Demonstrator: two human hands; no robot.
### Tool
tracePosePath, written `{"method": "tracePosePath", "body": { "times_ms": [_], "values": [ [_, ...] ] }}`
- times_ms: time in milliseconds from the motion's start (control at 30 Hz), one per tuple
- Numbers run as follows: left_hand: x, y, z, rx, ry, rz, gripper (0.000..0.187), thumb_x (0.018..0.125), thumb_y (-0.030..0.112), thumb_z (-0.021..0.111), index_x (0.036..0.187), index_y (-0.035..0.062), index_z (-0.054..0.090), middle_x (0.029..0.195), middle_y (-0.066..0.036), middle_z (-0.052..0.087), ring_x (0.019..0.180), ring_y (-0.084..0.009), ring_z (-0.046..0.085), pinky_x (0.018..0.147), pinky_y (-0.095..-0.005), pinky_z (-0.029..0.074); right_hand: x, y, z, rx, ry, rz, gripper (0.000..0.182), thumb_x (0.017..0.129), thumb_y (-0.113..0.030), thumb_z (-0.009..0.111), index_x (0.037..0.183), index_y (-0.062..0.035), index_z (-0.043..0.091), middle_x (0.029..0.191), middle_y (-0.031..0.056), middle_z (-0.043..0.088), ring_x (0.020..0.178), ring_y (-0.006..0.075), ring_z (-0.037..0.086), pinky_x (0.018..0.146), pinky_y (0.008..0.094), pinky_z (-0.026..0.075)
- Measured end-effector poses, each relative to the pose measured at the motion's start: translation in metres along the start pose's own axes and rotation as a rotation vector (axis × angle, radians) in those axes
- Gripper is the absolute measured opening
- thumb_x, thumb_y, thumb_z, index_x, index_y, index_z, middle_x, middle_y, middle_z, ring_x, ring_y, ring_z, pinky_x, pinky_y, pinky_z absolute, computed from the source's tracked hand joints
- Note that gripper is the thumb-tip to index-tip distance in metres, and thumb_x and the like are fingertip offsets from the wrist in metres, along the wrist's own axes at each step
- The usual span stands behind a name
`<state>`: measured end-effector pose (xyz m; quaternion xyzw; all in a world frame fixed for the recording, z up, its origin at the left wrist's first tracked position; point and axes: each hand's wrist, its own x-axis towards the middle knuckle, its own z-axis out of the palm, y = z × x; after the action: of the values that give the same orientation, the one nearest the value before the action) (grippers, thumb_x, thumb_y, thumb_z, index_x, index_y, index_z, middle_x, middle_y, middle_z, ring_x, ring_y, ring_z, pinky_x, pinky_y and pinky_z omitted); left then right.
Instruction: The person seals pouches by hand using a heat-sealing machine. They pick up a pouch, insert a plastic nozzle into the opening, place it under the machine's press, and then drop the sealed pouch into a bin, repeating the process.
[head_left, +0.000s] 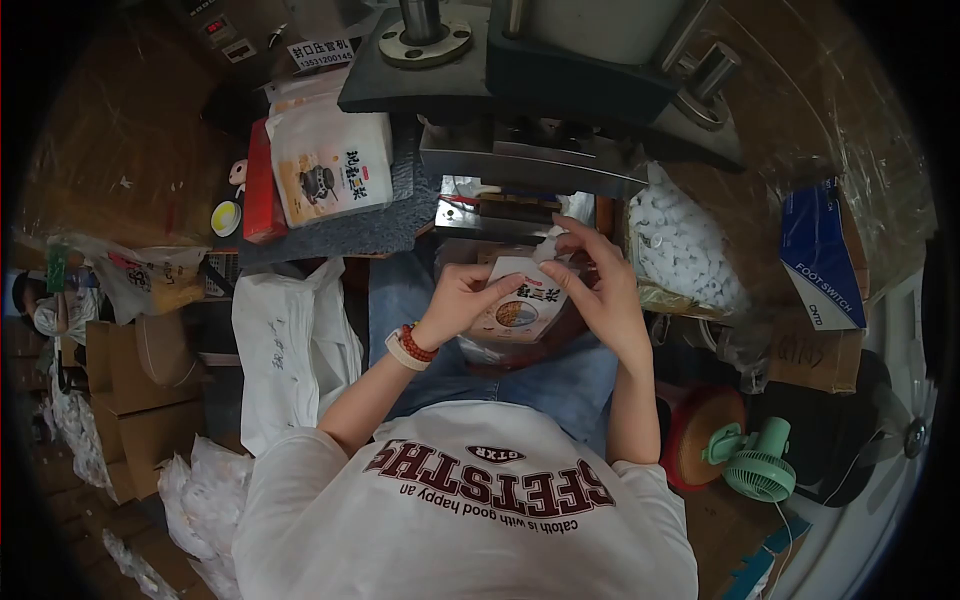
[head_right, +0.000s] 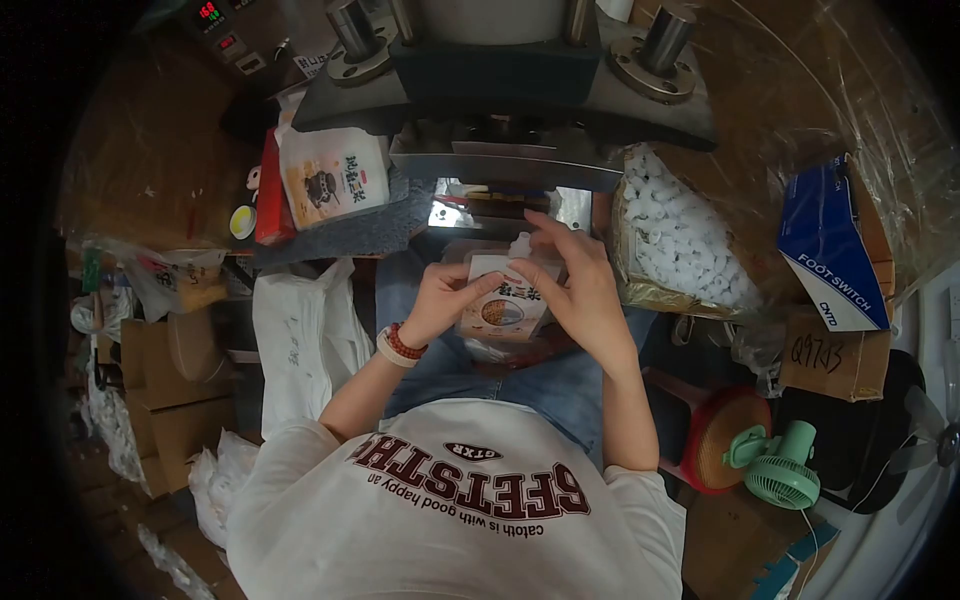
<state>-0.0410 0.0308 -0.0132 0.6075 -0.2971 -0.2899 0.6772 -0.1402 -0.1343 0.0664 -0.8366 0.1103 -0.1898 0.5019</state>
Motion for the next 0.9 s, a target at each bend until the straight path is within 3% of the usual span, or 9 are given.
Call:
{"method": "tracePosePath", "body": {
  "times_ms": [200, 367, 433, 467, 567, 667, 800, 867, 900],
  "values": [
    [-0.004, -0.011, 0.007, -0.058, -0.028, -0.147, 0.024, 0.088, 0.018, 0.067, 0.102, -0.0023, 0.069, 0.089, -0.006, 0.071, 0.078, -0.0067, 0.062, 0.069, -0.0217, 0.051, -0.004, 0.025, -0.002, -0.236, -0.029, -0.189, 0.038, 0.079, -0.009, 0.070, 0.116, -0.0064, 0.062, 0.092, 0.0092, 0.064, 0.083, 0.0212, 0.058, 0.075, 0.0303, 0.046],
    [0.008, -0.007, 0.002, -0.174, 0.102, -0.254, 0.024, 0.089, 0.016, 0.066, 0.098, -0.0060, 0.068, 0.089, -0.009, 0.070, 0.075, -0.0096, 0.064, 0.066, -0.0226, 0.053, -0.007, 0.017, -0.022, -0.058, 0.275, -0.071, 0.030, 0.084, -0.008, 0.067, 0.113, -0.0024, 0.063, 0.095, 0.0079, 0.067, 0.084, 0.0152, 0.059, 0.079, 0.0282, 0.046],
    [0.025, 0.016, -0.002, -0.294, 0.176, -0.327, 0.026, 0.088, 0.014, 0.066, 0.095, -0.0103, 0.065, 0.088, -0.013, 0.069, 0.074, -0.0142, 0.067, 0.065, -0.0251, 0.055, -0.005, 0.018, -0.044, -0.232, 0.405, -0.028, 0.030, 0.087, -0.011, 0.064, 0.115, -0.0016, 0.061, 0.099, 0.0068, 0.067, 0.086, 0.0125, 0.058, 0.080, 0.0274, 0.045],
    [0.033, 0.016, -0.004, -0.292, 0.187, -0.322, 0.026, 0.088, 0.014, 0.066, 0.095, -0.0103, 0.065, 0.088, -0.013, 0.069, 0.074, -0.0142, 0.067, 0.065, -0.0251, 0.055, -0.001, 0.022, -0.050, -0.262, 0.450, 0.022, 0.027, 0.085, -0.012, 0.066, 0.110, -0.0017, 0.062, 0.099, 0.0133, 0.065, 0.090, 0.0240, 0.062, 0.082, 0.0330, 0.047],
    [0.048, 0.011, -0.008, -0.439, 0.202, -0.340, 0.028, 0.086, 0.014, 0.067, 0.096, -0.0110, 0.064, 0.089, -0.013, 0.068, 0.073, -0.0138, 0.067, 0.063, -0.0238, 0.054, 0.005, 0.055, -0.054, -0.709, 0.347, 0.079, 0.023, 0.084, -0.010, 0.064, 0.105, -0.0011, 0.064, 0.101, 0.0147, 0.063, 0.090, 0.0306, 0.061, 0.081, 0.0382, 0.048],
    [0.050, 0.014, -0.001, -0.514, 0.238, -0.322, 0.024, 0.085, 0.015, 0.068, 0.094, -0.0079, 0.066, 0.083, -0.010, 0.068, 0.068, -0.0137, 0.065, 0.061, -0.0256, 0.054, 0.005, 0.089, -0.052, -0.736, 0.233, 0.065, 0.025, 0.080, -0.003, 0.060, 0.105, -0.0018, 0.063, 0.103, 0.0162, 0.058, 0.092, 0.0375, 0.058, 0.079, 0.0426, 0.047],
    [0.058, -0.002, -0.027, 0.086, 0.053, -0.482, 0.031, 0.084, 0.026, 0.071, 0.093, -0.0031, 0.066, 0.082, -0.006, 0.067, 0.059, -0.0083, 0.059, 0.048, -0.0228, 0.045, 0.007, 0.124, -0.063, -0.796, 0.224, 0.013, 0.031, 0.078, -0.001, 0.057, 0.109, 0.0012, 0.060, 0.106, 0.0229, 0.057, 0.101, 0.0421, 0.054, 0.086, 0.0451, 0.045],
    [0.051, 0.007, -0.047, 0.147, 0.121, -0.192, 0.038, 0.084, 0.034, 0.069, 0.104, 0.0012, 0.064, 0.091, -0.006, 0.067, 0.072, -0.0113, 0.063, 0.057, -0.0285, 0.050, 0.011, 0.128, -0.071, -0.725, 0.194, 0.062, 0.040, 0.070, 0.004, 0.055, 0.109, -0.0003, 0.061, 0.107, 0.0208, 0.059, 0.100, 0.0394, 0.057, 0.086, 0.0427, 0.046],
    [0.042, 0.021, -0.061, 0.488, 0.379, -0.060, 0.045, 0.085, 0.039, 0.066, 0.111, 0.0035, 0.061, 0.104, -0.010, 0.064, 0.090, -0.0185, 0.060, 0.073, -0.0342, 0.048, 0.011, 0.118, -0.071, -0.777, 0.179, 0.078, 0.038, 0.072, 0.002, 0.056, 0.109, 0.0002, 0.061, 0.106, 0.0209, 0.059, 0.100, 0.0386, 0.057, 0.087, 0.0424, 0.045]
  ]
}}
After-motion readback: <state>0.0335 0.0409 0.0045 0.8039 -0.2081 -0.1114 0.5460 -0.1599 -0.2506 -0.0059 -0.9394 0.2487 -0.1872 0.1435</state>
